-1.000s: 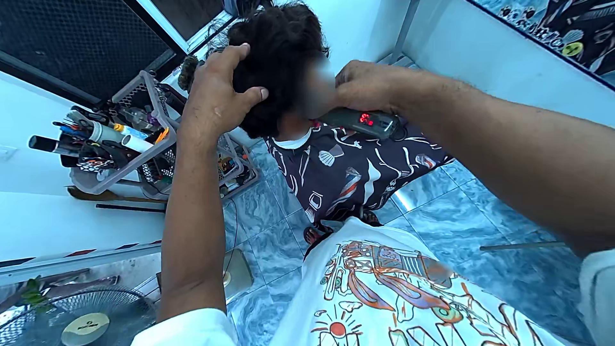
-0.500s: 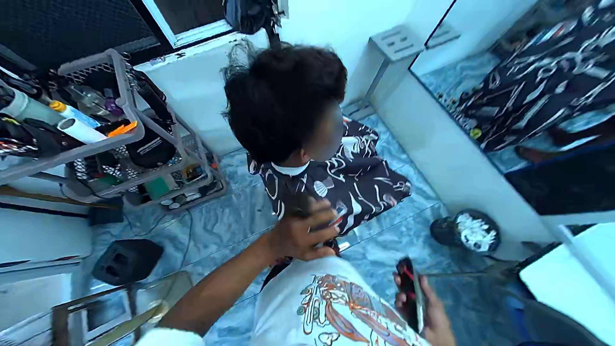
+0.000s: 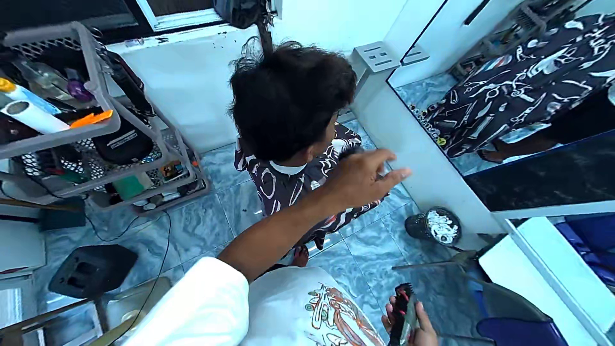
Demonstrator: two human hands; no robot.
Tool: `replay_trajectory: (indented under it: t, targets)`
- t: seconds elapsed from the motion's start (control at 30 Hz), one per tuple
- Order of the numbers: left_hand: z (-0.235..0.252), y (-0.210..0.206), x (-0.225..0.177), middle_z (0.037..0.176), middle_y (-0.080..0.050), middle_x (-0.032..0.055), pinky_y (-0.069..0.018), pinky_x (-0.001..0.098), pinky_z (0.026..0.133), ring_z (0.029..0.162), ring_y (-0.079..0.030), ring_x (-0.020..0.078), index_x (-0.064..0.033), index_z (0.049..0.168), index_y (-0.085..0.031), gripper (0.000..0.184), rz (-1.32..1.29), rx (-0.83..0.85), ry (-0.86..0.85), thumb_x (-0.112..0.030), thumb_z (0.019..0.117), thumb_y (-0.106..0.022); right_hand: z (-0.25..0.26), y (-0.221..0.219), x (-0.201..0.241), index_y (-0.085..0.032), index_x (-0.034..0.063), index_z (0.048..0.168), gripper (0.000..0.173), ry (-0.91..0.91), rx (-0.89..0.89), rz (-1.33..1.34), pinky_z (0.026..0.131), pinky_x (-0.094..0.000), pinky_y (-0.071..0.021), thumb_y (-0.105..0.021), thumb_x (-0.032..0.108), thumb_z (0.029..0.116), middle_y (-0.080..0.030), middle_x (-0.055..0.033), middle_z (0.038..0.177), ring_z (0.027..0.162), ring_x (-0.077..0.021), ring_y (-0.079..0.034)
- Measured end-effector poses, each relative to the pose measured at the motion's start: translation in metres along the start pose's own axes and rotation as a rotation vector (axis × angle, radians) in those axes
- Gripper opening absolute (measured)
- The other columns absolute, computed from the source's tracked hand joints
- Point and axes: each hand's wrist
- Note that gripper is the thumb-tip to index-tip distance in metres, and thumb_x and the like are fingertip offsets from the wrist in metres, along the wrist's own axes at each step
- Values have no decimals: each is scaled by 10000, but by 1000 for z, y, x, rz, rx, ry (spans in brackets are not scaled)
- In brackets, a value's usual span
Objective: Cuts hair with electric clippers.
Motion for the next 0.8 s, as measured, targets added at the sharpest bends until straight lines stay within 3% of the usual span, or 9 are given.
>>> replay_trajectory:
  t: [0.1, 0.23, 0.33, 0.43, 0.5, 0.53, 0.6, 0.67, 0.8]
  targets:
    - [-4, 28, 9, 964, -705, 94, -619, 365, 786, 855, -692, 152, 20, 1118, -693, 242, 31, -248, -168, -190, 1014, -632, 20, -11, 1, -670, 220, 1182, 497, 1, 25, -47, 654, -403, -627, -398, 614, 1048, -757, -51, 998, 812, -206, -739]
    - [-62, 59, -11, 834, -716, 31, -599, 360, 711, 718, -675, 115, -77, 1148, -733, 312, 111, 516, 131, -344, 1033, -616, 61, -55, 8, -611, 179, 1241, 389, -23, 194, -185, 635, -439, -631, -448, 475, 1049, -742, -78, 1001, 798, -237, -737]
    - [-85, 100, -61, 823, -707, 18, -601, 283, 627, 677, -660, 76, -30, 1107, -725, 255, 142, 18, 89, -256, 1013, -654, 83, -114, 18, -509, 125, 1328, 411, -4, 375, -417, 639, -432, -622, -483, 409, 1032, -701, -101, 1059, 823, -245, -715]
    - [-47, 131, -57, 1010, -688, 103, -564, 340, 830, 913, -660, 147, 30, 1206, -630, 543, 525, -516, -84, -446, 957, -709, 79, -187, 30, -499, 54, 1360, 439, 124, 515, -640, 617, -407, -624, -521, 361, 1048, -689, -122, 1029, 783, -242, -705]
    - [-19, 139, -32, 1466, -515, 218, -462, 506, 1094, 1353, -506, 328, -29, 1499, -468, 958, 742, -467, -5, -656, 830, -746, 71, -225, 34, -523, 49, 1347, 424, 206, 597, -698, 633, -409, -624, -572, 327, 1031, -689, -138, 1007, 769, -249, -699]
    - [-12, 143, -22, 1649, -273, 247, -405, 574, 1154, 1507, -308, 423, -102, 1621, -300, 1101, 845, -329, 71, -675, 801, -760, 66, -240, 35, -545, 55, 1328, 407, 251, 626, -717, 632, -409, -625, -600, 322, 1026, -691, -146, 989, 753, -253, -701]
    - [-17, 156, -12, 1715, 36, 240, -417, 634, 1128, 1549, -95, 523, -224, 1678, -103, 1166, 971, -81, 118, -506, 813, -832, 59, -257, 38, -578, 78, 1318, 416, 353, 687, -758, 621, -403, -625, -657, 325, 994, -696, -145, 967, 730, -254, -701]
    - [-36, 172, -15, 1712, 109, 238, -377, 677, 1145, 1548, -20, 550, -231, 1680, -62, 1225, 1000, 42, 71, -415, 784, -878, 54, -267, 39, -588, 83, 1307, 422, 457, 732, -805, 640, -417, -632, -697, 310, 968, -708, -135, 975, 741, -256, -710]
    - [-33, 184, -32, 1708, -1, 271, -190, 621, 1259, 1575, -40, 472, -112, 1670, -108, 1244, 852, 22, -55, -721, 789, -741, 42, -309, 49, -621, 53, 1295, 508, 819, 768, -1057, 771, -440, -620, -746, 365, 915, -715, -106, 1044, 866, -198, -711]
Point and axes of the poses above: each hand's wrist, its own z-axis towards the middle knuckle, its own y-axis out of the back of the hand, x = y × z
